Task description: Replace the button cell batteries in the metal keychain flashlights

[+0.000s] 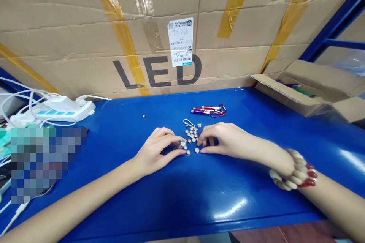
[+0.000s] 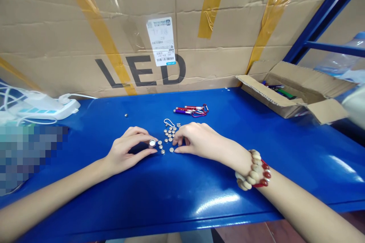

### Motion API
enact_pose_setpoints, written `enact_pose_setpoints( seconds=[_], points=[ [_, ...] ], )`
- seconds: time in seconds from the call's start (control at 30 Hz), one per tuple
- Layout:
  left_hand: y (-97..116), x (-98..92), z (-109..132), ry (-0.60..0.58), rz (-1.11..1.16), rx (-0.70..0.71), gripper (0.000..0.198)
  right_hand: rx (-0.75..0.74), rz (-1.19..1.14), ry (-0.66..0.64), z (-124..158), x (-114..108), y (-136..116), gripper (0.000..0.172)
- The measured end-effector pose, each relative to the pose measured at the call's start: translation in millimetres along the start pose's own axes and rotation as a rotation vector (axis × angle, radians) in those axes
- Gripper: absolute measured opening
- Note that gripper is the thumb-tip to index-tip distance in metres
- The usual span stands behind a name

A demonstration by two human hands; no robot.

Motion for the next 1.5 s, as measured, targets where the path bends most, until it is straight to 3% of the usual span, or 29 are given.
enact_pose_setpoints(
  seconds=[0.1,0.27,0.43,0.6,0.67,0.83,0.93,1.2,1.4,1.5],
  points=[
    [0.3,0.0,-0.5,0.001,-0.006,-0.003,0.015,-0.099,-0.001,0.024,-0.4,1.7,-2.6,0.026],
    [0.1,0.5,-0.6,-0.004,-0.005,0.006,0.015,-0.252,0.109,0.101,-2.0,9.6,-5.9,0.020],
    [0.2,1.6,0.1,-0.006,-0.001,0.017,0.017,-0.238,0.277,0.158,-1.9,12.9,-10.7,0.023],
    [1.6,1.8,-0.4,-0.012,-0.019,0.035,0.015,-0.184,0.246,0.200,-1.4,9.7,-11.5,0.019],
    [2.0,1.7,-0.6,-0.012,-0.025,0.047,0.015,-0.168,0.172,0.301,-1.3,9.7,-12.2,0.018],
    [1.7,1.8,-0.1,0.002,-0.033,0.066,0.015,-0.219,-0.010,0.696,1.5,14.6,-24.0,0.018],
    [0.8,2.5,0.9,0.003,-0.029,0.070,0.015,-0.248,-0.022,0.801,3.6,16.3,-31.8,0.015],
    [-1.8,3.4,3.1,0.011,0.007,0.053,0.018,-0.280,-0.002,0.782,3.9,14.4,-33.3,0.016],
    [-0.4,2.7,1.8,-0.001,0.018,0.041,0.017,-0.369,-0.066,0.678,3.3,15.8,-32.3,0.017],
    [-1.8,1.6,1.3,0.056,0.040,-0.025,0.015,-0.317,-0.135,0.614,1.7,15.7,-30.8,0.021]
  ],
)
Point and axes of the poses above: each hand's wrist, its own z-axis away from the middle knuckle, its own x-axis out of the palm, y = z × x, the point moved 2 cm from there along -z, towards the middle knuckle, and after that the axes turned 12 degrees about z, right-handed, at the moved point
